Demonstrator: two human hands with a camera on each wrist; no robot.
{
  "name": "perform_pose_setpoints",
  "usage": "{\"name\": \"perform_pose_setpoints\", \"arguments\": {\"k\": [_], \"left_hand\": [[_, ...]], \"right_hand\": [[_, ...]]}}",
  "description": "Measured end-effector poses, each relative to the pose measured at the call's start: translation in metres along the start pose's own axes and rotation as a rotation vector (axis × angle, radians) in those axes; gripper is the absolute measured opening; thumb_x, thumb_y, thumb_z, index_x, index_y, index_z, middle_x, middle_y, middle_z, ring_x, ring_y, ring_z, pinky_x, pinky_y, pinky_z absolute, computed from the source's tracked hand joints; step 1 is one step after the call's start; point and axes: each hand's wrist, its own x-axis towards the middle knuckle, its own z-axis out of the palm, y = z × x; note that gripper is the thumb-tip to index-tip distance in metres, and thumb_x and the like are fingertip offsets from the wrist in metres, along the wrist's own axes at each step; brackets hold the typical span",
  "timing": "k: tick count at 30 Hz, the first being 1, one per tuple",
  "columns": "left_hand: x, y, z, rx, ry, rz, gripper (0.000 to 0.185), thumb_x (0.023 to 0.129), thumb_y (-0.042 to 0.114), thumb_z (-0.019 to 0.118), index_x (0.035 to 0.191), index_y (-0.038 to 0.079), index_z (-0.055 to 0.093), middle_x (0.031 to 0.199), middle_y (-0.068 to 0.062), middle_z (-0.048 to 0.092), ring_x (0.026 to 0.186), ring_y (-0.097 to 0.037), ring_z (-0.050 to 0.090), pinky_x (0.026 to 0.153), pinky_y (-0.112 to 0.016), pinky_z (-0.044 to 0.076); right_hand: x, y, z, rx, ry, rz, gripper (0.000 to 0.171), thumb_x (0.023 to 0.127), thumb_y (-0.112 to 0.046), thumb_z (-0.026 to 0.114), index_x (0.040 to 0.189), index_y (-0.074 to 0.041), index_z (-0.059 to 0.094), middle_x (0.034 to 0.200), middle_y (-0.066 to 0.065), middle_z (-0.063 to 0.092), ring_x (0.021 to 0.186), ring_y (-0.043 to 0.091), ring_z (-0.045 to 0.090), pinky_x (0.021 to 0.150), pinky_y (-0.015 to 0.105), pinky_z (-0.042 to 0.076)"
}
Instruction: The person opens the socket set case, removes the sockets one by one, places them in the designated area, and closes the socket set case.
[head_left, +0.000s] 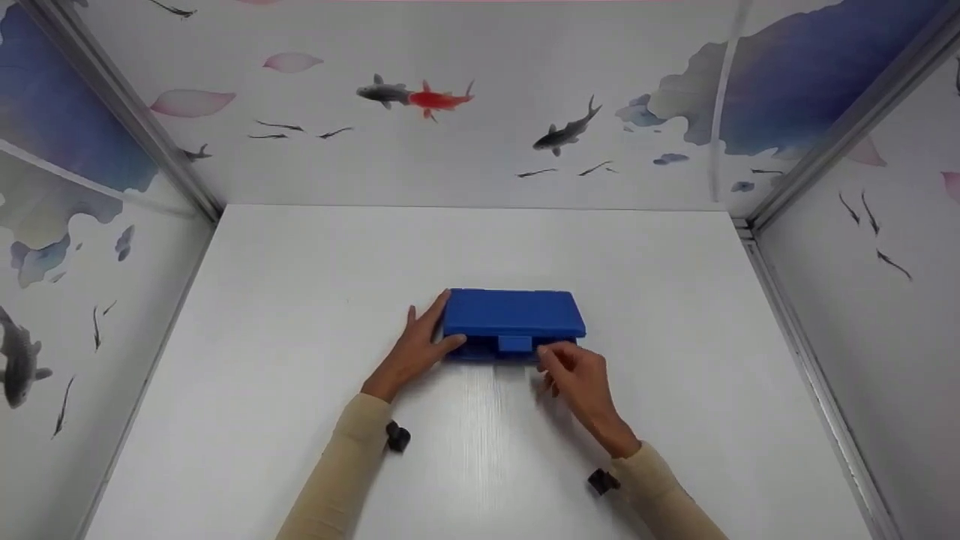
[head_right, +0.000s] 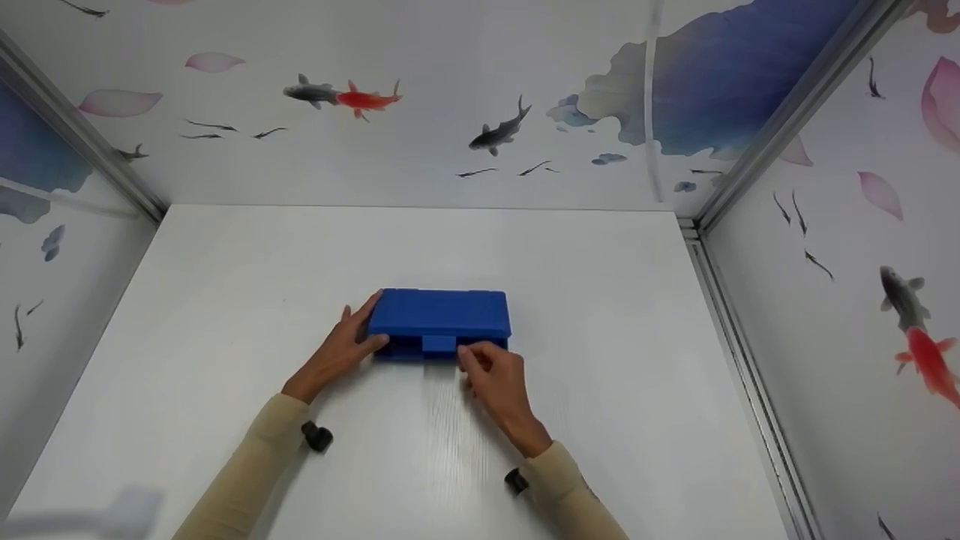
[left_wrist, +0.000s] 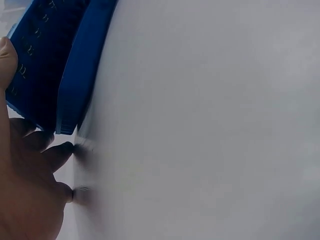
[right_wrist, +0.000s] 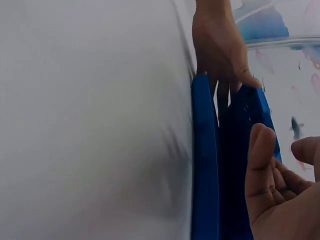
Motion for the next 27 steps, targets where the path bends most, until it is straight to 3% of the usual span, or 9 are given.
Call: {"name": "perform_pose_setpoints", "arguments": {"k": [3,6,10,13,16,21,27], "left_hand": [[0.000,0.000,0.000,-0.027,0.002,-0.002,0.099,0.103,0.068,0.065,0.179,0.027,0.017,0.183,-0.005,0.021,0.169,-0.046,-0.002,0.134,-0.067,-0.002],[0.002,0.000,-0.001,-0.029,0.008,0.019,0.098,0.104,0.069,0.063,0.179,0.025,0.018,0.182,-0.006,0.024,0.170,-0.038,0.010,0.135,-0.061,-0.008],[0.002,-0.001,-0.001,-0.026,0.008,0.035,0.097,0.104,0.069,0.061,0.179,0.023,0.020,0.181,-0.008,0.026,0.169,-0.036,0.018,0.135,-0.058,-0.009],[0.002,-0.001,-0.001,-0.032,0.003,0.027,0.095,0.105,0.068,0.062,0.179,0.024,0.020,0.181,-0.008,0.025,0.169,-0.038,0.015,0.135,-0.059,-0.008],[0.001,-0.001,0.000,-0.039,-0.001,0.008,0.093,0.106,0.066,0.062,0.179,0.026,0.019,0.182,-0.006,0.024,0.169,-0.042,0.006,0.135,-0.063,-0.005],[0.000,-0.001,0.000,-0.051,0.002,-0.014,0.092,0.105,0.068,0.062,0.178,0.029,0.021,0.182,-0.004,0.024,0.169,-0.046,-0.003,0.134,-0.067,-0.002],[-0.002,0.000,0.003,0.008,0.002,-0.048,0.107,0.097,0.063,0.078,0.179,0.025,0.020,0.182,-0.003,0.023,0.168,-0.046,-0.005,0.134,-0.067,0.008]], "right_hand": [[0.006,0.004,-0.018,-0.165,0.122,-0.255,0.009,0.101,0.000,0.078,0.110,-0.001,0.080,0.089,0.009,0.073,0.063,0.019,0.064,0.055,0.023,0.054],[0.015,0.012,-0.035,-0.299,0.201,-0.408,0.028,0.094,0.007,0.083,0.120,0.000,0.077,0.107,0.012,0.072,0.082,0.022,0.068,0.069,0.024,0.056],[0.025,0.027,-0.055,-0.380,0.123,-0.409,0.052,0.091,0.005,0.087,0.140,0.003,0.069,0.138,0.017,0.067,0.124,0.031,0.065,0.103,0.023,0.053],[0.030,0.039,-0.065,-0.375,0.021,-0.389,0.056,0.093,0.005,0.085,0.146,0.003,0.067,0.148,0.017,0.065,0.139,0.035,0.060,0.117,0.018,0.043],[0.035,0.046,-0.072,-0.338,-0.030,-0.403,0.050,0.094,0.008,0.082,0.142,0.004,0.070,0.144,0.017,0.069,0.136,0.036,0.062,0.120,0.019,0.042],[0.043,0.049,-0.076,-0.288,-0.023,-0.469,0.046,0.091,0.015,0.080,0.135,0.003,0.074,0.137,0.019,0.073,0.129,0.038,0.065,0.118,0.021,0.045],[0.048,0.048,-0.075,-0.276,-0.008,-0.486,0.046,0.091,0.017,0.079,0.134,0.002,0.075,0.134,0.019,0.074,0.126,0.038,0.067,0.116,0.019,0.047]]}}
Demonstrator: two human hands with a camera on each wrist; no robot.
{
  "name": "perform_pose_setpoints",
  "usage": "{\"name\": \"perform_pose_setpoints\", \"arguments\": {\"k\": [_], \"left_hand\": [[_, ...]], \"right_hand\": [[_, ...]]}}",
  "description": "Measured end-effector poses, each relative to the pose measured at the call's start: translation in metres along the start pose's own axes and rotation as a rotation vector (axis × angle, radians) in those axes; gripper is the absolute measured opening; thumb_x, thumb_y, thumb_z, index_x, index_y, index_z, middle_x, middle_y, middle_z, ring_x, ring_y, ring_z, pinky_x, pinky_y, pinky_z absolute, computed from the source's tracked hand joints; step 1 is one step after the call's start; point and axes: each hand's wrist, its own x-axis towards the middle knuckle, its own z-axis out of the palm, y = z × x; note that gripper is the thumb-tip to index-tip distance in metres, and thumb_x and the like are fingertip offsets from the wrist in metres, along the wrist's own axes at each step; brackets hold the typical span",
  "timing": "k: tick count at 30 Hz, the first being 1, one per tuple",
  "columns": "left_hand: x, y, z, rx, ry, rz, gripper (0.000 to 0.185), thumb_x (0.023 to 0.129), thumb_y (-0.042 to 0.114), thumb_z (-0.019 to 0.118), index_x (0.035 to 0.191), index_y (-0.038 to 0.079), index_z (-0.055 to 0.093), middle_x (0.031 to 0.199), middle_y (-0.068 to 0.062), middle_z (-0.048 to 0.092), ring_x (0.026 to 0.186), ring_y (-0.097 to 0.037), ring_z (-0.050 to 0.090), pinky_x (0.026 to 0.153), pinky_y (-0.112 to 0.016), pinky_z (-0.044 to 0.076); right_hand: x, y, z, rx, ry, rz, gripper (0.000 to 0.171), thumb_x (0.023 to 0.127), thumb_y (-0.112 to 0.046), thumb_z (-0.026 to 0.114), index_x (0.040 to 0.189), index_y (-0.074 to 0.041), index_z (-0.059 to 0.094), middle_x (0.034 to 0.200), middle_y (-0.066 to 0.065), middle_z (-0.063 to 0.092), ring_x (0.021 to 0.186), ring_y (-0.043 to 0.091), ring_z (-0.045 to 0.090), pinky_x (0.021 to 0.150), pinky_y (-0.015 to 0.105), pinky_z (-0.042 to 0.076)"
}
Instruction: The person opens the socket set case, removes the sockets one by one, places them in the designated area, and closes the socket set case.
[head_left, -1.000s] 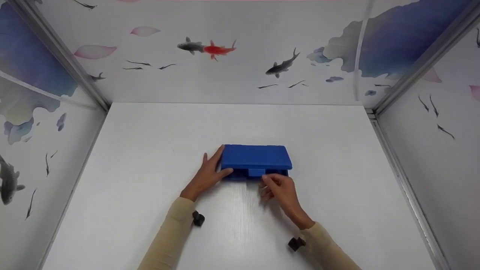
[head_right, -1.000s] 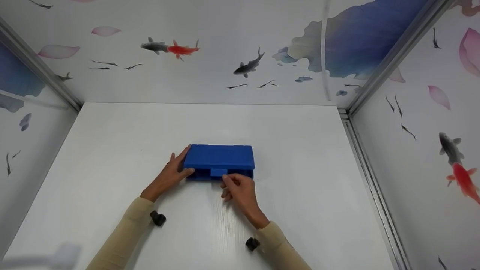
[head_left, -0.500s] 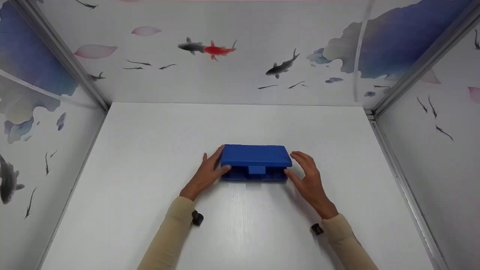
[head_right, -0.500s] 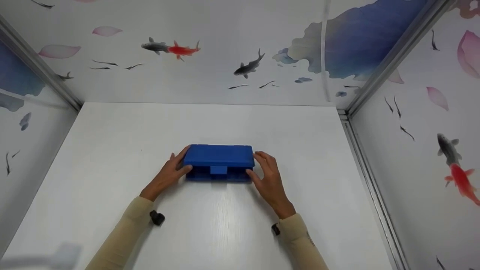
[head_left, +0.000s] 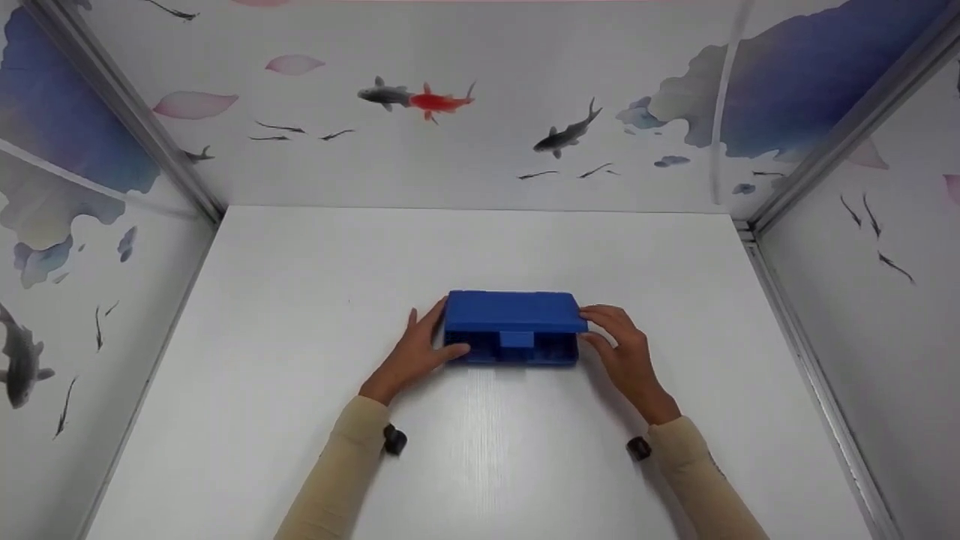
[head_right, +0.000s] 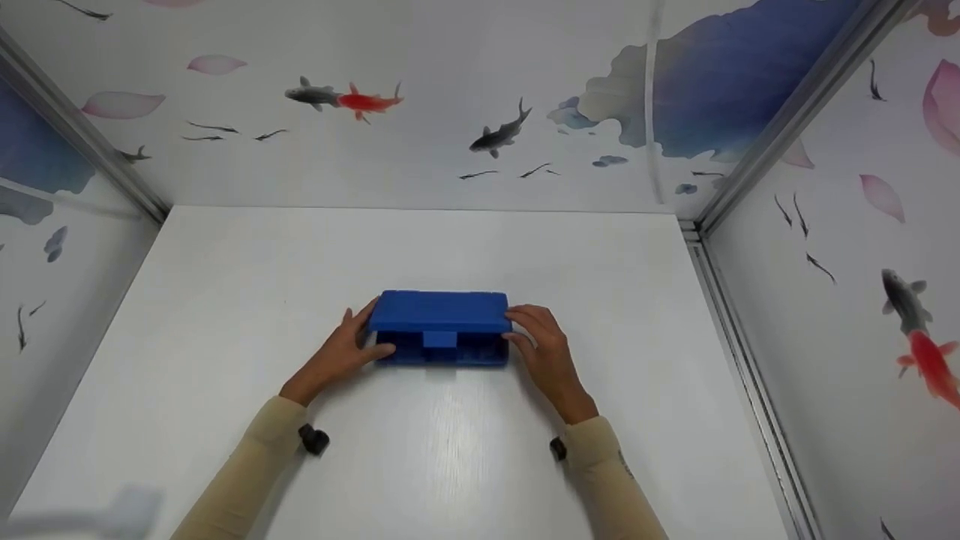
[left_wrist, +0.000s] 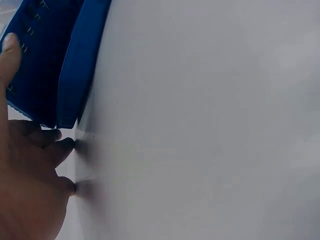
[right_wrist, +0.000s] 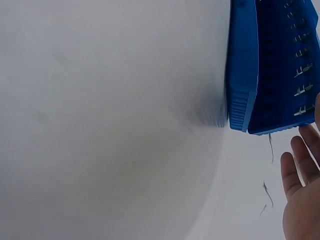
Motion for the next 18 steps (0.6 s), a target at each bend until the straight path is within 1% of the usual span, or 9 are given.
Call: {"name": "perform_pose_setpoints", "arguments": {"k": [3,5,7,10,13,15,18], "left_hand": [[0.000,0.000,0.003,0.076,-0.006,0.038,0.113,0.095,0.053,0.085,0.179,0.018,0.017,0.182,-0.005,0.024,0.170,-0.040,0.006,0.136,-0.062,0.004],[0.000,0.000,0.004,0.116,-0.003,0.081,0.114,0.095,0.046,0.087,0.178,0.014,0.016,0.181,-0.006,0.026,0.169,-0.033,0.017,0.137,-0.055,-0.002],[-0.001,0.000,0.005,0.144,0.001,0.118,0.114,0.095,0.041,0.087,0.178,0.012,0.016,0.181,-0.008,0.027,0.167,-0.027,0.025,0.137,-0.052,-0.006],[-0.004,0.001,0.006,0.157,-0.002,0.147,0.115,0.095,0.041,0.087,0.178,0.010,0.014,0.181,-0.010,0.026,0.167,-0.026,0.026,0.137,-0.053,-0.007],[-0.007,0.001,0.007,0.159,-0.007,0.158,0.116,0.096,0.043,0.086,0.178,0.011,0.010,0.182,-0.011,0.023,0.168,-0.027,0.023,0.137,-0.054,-0.007],[-0.008,0.001,0.008,0.150,-0.003,0.164,0.117,0.096,0.043,0.086,0.179,0.011,0.009,0.183,-0.011,0.023,0.168,-0.028,0.022,0.137,-0.054,-0.007],[-0.010,-0.001,0.009,0.149,-0.006,0.147,0.119,0.096,0.045,0.086,0.179,0.016,0.006,0.183,-0.008,0.019,0.169,-0.025,0.019,0.137,-0.051,-0.008]], "right_hand": [[0.003,0.000,0.000,0.012,0.029,-0.009,0.045,0.090,0.019,0.079,0.132,0.004,0.075,0.130,0.020,0.075,0.121,0.038,0.069,0.113,0.019,0.049],[0.006,-0.001,0.001,0.025,0.049,-0.012,0.044,0.088,0.020,0.078,0.130,0.007,0.075,0.127,0.022,0.075,0.118,0.039,0.070,0.111,0.019,0.050],[0.010,-0.004,0.000,0.038,0.065,-0.007,0.042,0.088,0.021,0.077,0.128,0.009,0.075,0.124,0.024,0.076,0.115,0.036,0.072,0.109,0.020,0.052],[0.017,-0.013,-0.001,0.065,0.090,0.027,0.036,0.089,0.023,0.075,0.124,0.013,0.074,0.118,0.026,0.076,0.111,0.027,0.074,0.105,0.022,0.056],[0.027,-0.026,-0.002,0.114,0.119,0.095,0.029,0.093,0.022,0.072,0.121,0.014,0.074,0.114,0.027,0.076,0.108,0.016,0.073,0.101,0.022,0.059],[0.032,-0.033,-0.003,0.135,0.141,0.140,0.025,0.095,0.020,0.072,0.120,0.015,0.074,0.112,0.028,0.076,0.106,0.012,0.073,0.098,0.019,0.059],[0.037,-0.038,-0.002,0.144,0.173,0.191,0.021,0.097,0.016,0.073,0.118,0.015,0.075,0.111,0.028,0.078,0.103,0.009,0.074,0.096,0.016,0.058]]}}
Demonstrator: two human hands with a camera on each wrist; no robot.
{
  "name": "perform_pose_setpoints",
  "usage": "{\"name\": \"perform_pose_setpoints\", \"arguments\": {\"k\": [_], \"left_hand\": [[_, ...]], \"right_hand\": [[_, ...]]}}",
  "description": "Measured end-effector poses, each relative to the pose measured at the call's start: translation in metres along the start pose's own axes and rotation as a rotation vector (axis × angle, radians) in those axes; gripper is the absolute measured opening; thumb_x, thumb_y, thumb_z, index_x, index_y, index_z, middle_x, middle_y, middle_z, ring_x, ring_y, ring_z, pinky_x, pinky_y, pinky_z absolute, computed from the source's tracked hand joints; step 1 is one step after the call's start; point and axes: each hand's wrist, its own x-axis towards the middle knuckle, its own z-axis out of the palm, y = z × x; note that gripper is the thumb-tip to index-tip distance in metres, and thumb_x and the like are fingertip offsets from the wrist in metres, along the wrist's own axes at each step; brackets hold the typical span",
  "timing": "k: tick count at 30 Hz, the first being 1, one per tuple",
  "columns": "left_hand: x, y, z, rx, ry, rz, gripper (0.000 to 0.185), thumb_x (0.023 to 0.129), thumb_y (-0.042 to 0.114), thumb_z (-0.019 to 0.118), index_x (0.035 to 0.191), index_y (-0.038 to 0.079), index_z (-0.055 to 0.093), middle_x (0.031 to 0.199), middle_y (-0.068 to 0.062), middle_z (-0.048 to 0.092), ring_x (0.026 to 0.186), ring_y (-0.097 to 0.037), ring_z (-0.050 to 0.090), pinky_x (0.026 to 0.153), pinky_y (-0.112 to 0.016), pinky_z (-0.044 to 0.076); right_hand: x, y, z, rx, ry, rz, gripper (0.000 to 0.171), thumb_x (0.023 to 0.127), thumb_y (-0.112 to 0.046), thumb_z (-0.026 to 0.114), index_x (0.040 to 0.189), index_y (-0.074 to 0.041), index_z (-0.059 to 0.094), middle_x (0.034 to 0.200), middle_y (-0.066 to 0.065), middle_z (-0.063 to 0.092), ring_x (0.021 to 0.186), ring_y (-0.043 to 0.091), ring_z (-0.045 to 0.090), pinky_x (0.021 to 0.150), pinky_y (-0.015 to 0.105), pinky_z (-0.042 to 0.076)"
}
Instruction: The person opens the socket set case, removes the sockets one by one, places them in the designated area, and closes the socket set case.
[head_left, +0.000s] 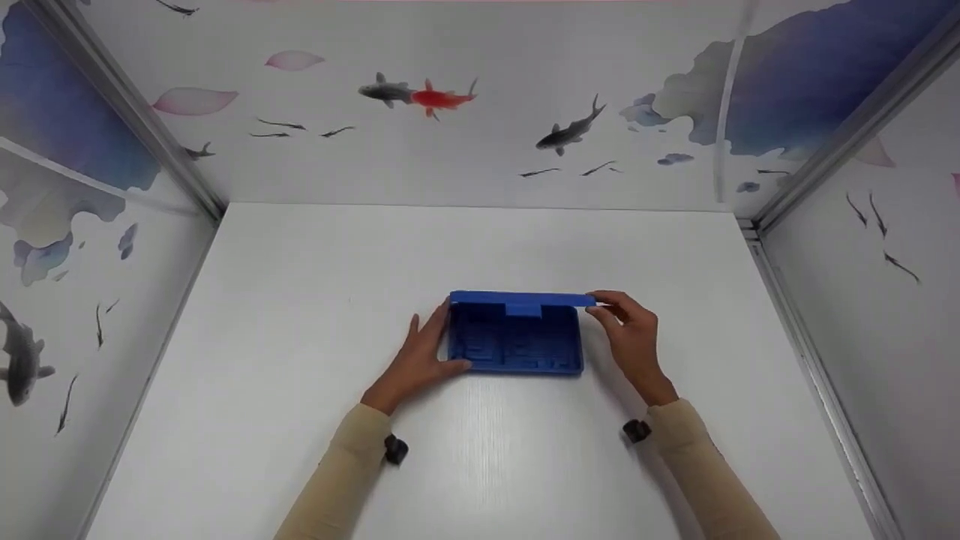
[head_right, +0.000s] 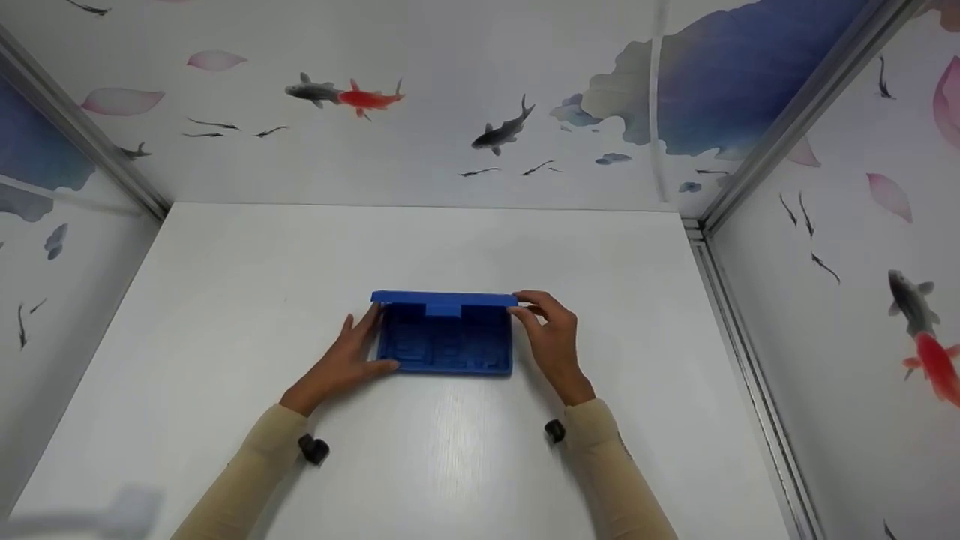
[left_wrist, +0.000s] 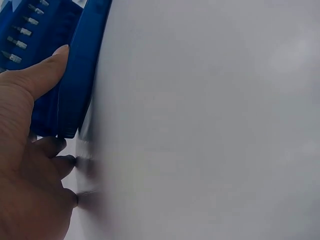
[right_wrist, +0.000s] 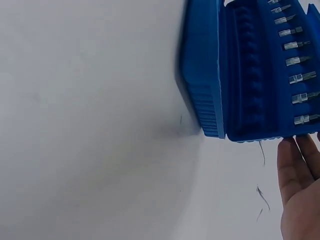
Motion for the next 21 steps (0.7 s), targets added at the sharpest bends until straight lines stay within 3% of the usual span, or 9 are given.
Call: {"name": "perform_pose_setpoints", "arguments": {"k": [8,15,19,21], "left_hand": [[-0.001,-0.003,0.000,-0.036,0.007,-0.040,0.120,0.094,0.049,0.088,0.180,0.023,0.008,0.184,-0.001,0.016,0.170,-0.031,0.011,0.137,-0.052,-0.004],[-0.003,0.000,0.000,-0.084,0.008,-0.094,0.120,0.092,0.048,0.090,0.180,0.025,0.011,0.184,0.001,0.017,0.170,-0.039,0.001,0.137,-0.058,0.003],[-0.003,0.001,0.001,-0.091,-0.002,-0.149,0.119,0.091,0.052,0.089,0.179,0.027,0.013,0.184,0.002,0.017,0.169,-0.043,-0.007,0.136,-0.063,0.009],[-0.003,0.001,0.003,-0.093,-0.001,-0.170,0.119,0.091,0.054,0.089,0.179,0.027,0.014,0.184,0.002,0.017,0.169,-0.044,-0.008,0.135,-0.064,0.010]], "right_hand": [[0.011,0.001,0.004,-0.036,0.043,0.057,0.015,0.101,0.008,0.074,0.115,0.010,0.078,0.106,0.021,0.080,0.097,0.004,0.073,0.096,0.016,0.058],[0.021,0.008,0.007,-0.026,0.050,0.061,0.015,0.102,0.007,0.073,0.115,0.011,0.077,0.103,0.023,0.079,0.087,0.014,0.073,0.085,0.015,0.059],[0.026,0.011,0.009,-0.013,0.050,0.035,0.016,0.101,0.010,0.072,0.116,0.013,0.076,0.103,0.025,0.078,0.085,0.011,0.072,0.081,0.017,0.059],[0.028,0.013,0.010,-0.007,0.047,0.022,0.017,0.101,0.012,0.071,0.117,0.014,0.075,0.104,0.026,0.078,0.085,0.018,0.074,0.080,0.018,0.060]]}}
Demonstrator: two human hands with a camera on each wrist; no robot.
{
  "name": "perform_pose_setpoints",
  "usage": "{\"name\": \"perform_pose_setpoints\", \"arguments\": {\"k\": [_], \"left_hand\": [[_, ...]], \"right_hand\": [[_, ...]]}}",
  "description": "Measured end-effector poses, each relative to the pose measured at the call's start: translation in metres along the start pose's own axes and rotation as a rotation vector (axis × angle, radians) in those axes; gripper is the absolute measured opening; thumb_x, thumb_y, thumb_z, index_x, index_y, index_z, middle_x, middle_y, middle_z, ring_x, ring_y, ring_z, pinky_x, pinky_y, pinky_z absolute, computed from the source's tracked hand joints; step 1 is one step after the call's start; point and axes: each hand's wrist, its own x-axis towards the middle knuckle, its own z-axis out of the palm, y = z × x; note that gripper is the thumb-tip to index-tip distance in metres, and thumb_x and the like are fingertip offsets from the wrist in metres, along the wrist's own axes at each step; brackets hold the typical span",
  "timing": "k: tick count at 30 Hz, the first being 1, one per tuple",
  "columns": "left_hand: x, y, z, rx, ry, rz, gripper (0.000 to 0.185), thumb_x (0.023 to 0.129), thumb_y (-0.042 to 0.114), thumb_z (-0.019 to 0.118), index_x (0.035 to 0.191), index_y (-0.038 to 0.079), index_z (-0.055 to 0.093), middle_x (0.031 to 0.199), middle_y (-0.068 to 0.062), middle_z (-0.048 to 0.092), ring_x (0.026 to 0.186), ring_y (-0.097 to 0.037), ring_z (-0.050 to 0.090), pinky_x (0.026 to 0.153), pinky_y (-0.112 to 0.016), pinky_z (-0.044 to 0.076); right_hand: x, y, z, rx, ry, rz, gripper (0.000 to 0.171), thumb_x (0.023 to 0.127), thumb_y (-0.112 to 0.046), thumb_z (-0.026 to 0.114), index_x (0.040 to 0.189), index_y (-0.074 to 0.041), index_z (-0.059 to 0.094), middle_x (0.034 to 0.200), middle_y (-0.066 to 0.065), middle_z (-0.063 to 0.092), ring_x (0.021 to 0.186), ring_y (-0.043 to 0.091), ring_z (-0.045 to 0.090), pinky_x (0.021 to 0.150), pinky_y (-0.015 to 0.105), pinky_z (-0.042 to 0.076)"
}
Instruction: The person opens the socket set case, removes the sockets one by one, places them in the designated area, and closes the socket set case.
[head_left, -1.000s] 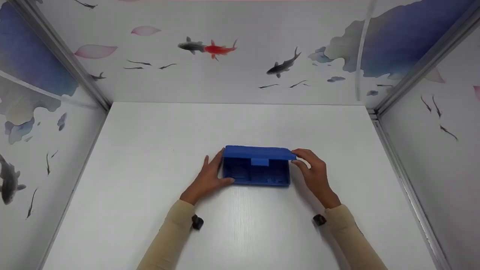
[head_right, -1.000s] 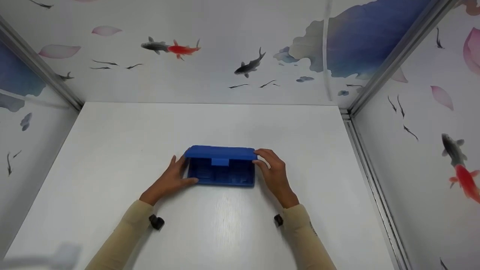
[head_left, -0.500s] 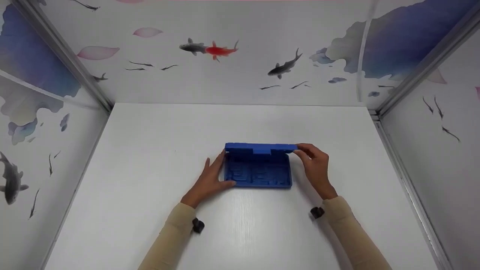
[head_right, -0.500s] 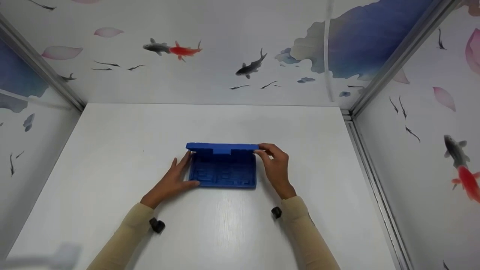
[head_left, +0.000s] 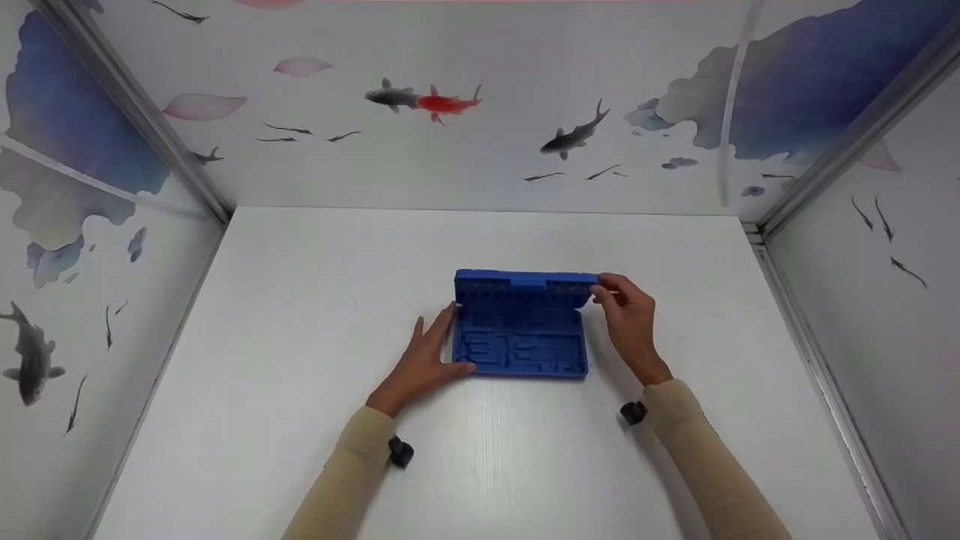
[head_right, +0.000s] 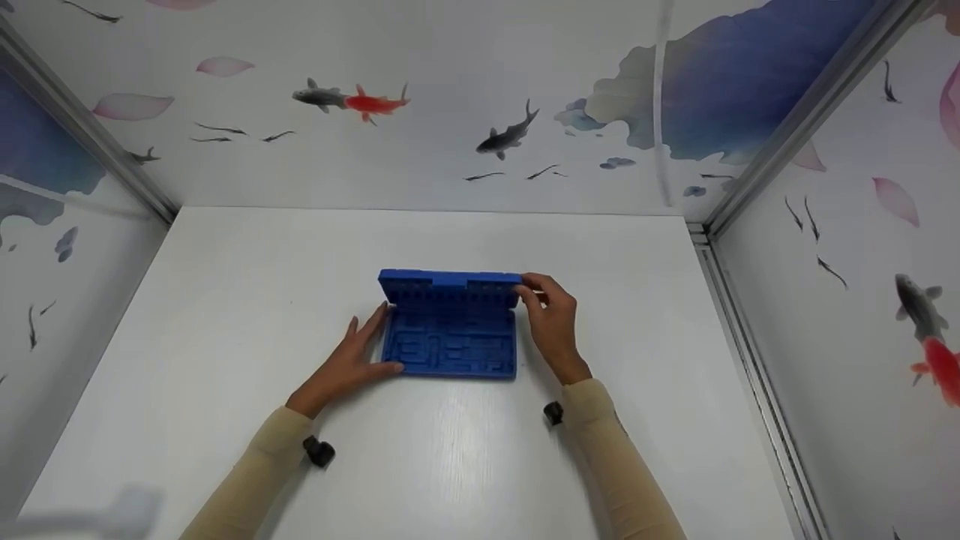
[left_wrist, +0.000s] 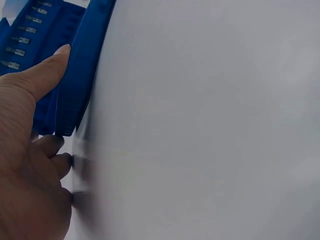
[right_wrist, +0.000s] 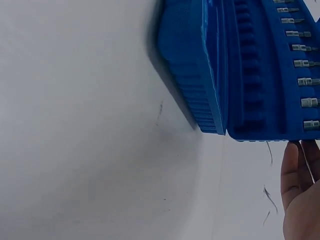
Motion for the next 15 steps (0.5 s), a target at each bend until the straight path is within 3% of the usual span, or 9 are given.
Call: {"name": "perform_pose_setpoints", "arguments": {"k": [5,15], "left_hand": [[0.000,0.000,0.001,-0.013,0.002,-0.016,0.117,0.091,0.053,0.089,0.179,0.025,0.017,0.184,0.001,0.017,0.169,-0.044,-0.008,0.134,-0.066,0.010],[0.000,-0.001,0.000,-0.007,-0.011,-0.034,0.114,0.091,0.058,0.087,0.178,0.026,0.021,0.184,-0.007,0.016,0.170,-0.042,-0.007,0.135,-0.065,0.007]], "right_hand": [[0.004,0.005,0.004,-0.006,0.000,-0.008,0.020,0.100,0.015,0.070,0.120,0.014,0.074,0.108,0.027,0.077,0.093,0.040,0.073,0.084,0.018,0.060],[0.011,0.023,0.011,-0.062,-0.030,0.027,0.037,0.101,0.014,0.070,0.137,0.008,0.072,0.122,0.023,0.075,0.112,0.034,0.071,0.092,0.017,0.056]]}}
